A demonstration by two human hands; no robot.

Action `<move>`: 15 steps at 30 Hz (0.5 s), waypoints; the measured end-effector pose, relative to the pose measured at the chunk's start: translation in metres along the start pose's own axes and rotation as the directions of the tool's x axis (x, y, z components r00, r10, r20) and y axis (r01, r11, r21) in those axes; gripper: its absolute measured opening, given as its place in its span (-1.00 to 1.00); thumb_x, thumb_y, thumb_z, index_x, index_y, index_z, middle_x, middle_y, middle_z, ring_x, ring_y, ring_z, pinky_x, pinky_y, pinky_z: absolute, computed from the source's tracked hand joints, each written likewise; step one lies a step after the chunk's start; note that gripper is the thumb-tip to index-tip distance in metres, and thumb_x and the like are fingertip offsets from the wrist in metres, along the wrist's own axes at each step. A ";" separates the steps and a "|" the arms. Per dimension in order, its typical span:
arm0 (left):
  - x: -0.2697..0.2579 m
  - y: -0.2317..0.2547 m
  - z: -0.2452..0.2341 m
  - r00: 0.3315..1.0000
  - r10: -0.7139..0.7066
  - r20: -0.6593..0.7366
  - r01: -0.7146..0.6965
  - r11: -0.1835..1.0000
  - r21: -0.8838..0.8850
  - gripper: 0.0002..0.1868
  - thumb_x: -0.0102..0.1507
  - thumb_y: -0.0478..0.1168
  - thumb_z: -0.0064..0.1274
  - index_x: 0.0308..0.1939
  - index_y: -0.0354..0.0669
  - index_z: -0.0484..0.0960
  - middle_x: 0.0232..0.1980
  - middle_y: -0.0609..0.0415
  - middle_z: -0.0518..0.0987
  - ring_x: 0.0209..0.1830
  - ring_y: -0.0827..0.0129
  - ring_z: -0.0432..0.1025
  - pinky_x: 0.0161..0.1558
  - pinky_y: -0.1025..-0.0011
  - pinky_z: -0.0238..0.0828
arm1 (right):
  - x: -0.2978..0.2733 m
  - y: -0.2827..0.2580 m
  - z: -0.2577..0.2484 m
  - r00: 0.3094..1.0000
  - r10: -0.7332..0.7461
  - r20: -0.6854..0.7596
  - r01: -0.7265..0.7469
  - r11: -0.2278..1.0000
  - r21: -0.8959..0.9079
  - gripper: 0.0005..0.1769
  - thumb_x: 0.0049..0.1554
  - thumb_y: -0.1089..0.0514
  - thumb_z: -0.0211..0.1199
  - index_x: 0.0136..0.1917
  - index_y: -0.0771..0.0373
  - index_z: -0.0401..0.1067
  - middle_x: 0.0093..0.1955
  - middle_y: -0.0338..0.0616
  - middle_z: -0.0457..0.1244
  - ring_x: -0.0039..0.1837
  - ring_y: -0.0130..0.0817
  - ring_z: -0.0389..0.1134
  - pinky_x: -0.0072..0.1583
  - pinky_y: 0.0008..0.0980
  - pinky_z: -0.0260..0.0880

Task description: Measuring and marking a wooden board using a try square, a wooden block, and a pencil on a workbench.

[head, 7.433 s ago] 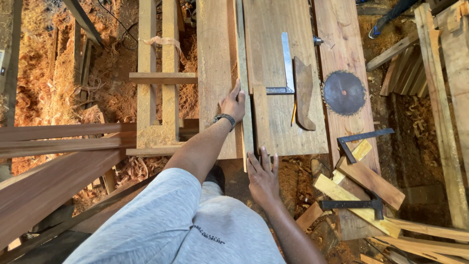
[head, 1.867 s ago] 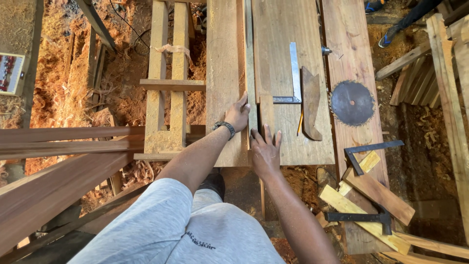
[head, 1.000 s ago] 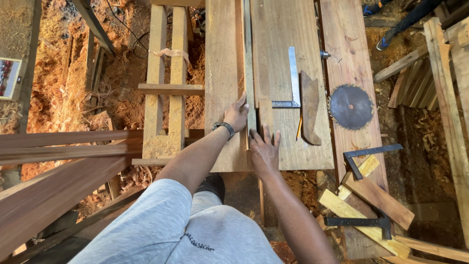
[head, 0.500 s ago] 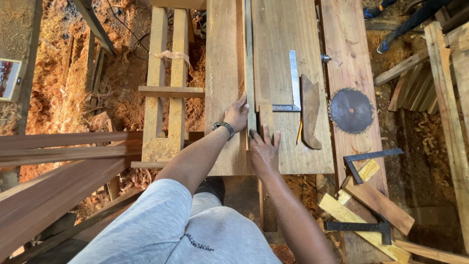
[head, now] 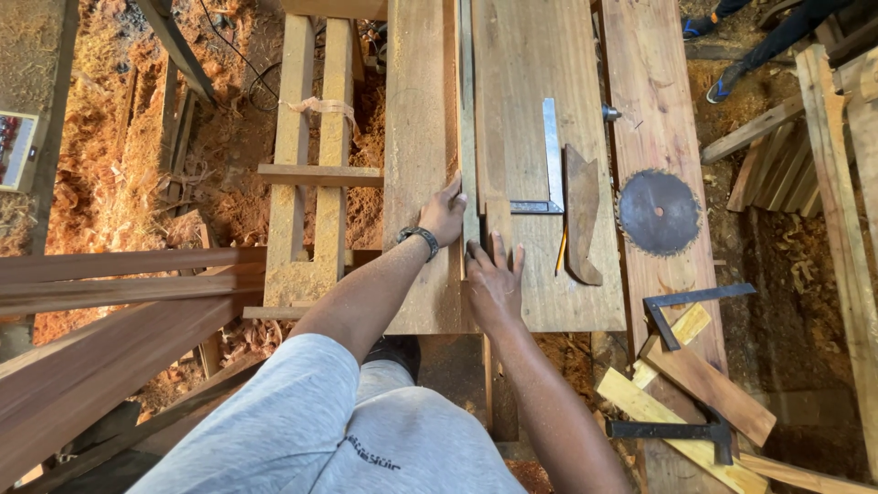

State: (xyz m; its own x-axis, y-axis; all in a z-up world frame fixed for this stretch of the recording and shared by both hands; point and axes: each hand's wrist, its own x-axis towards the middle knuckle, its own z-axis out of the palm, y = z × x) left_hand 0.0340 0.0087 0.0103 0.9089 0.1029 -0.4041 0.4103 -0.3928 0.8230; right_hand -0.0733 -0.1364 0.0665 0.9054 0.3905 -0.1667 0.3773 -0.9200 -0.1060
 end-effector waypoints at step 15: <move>0.023 -0.011 0.005 0.999 0.048 -0.023 -0.049 0.999 -0.005 -0.40 0.44 -0.02 -0.17 0.59 0.36 0.22 0.55 0.01 0.36 0.54 -0.05 0.23 0.53 0.02 0.18 | 0.012 0.004 0.004 0.999 -0.021 -0.048 0.020 1.000 -0.005 -0.52 0.17 0.34 0.10 0.32 0.07 0.51 0.55 -0.27 0.21 0.71 0.06 -0.09 0.56 0.48 -0.29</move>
State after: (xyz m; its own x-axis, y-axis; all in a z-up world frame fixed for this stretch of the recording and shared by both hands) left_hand 0.0502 0.0108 -0.0103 0.9291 0.1044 -0.3547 0.3662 -0.3927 0.8436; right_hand -0.0615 -0.1348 0.0605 0.9057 0.4073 -0.1175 0.3966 -0.9120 -0.1044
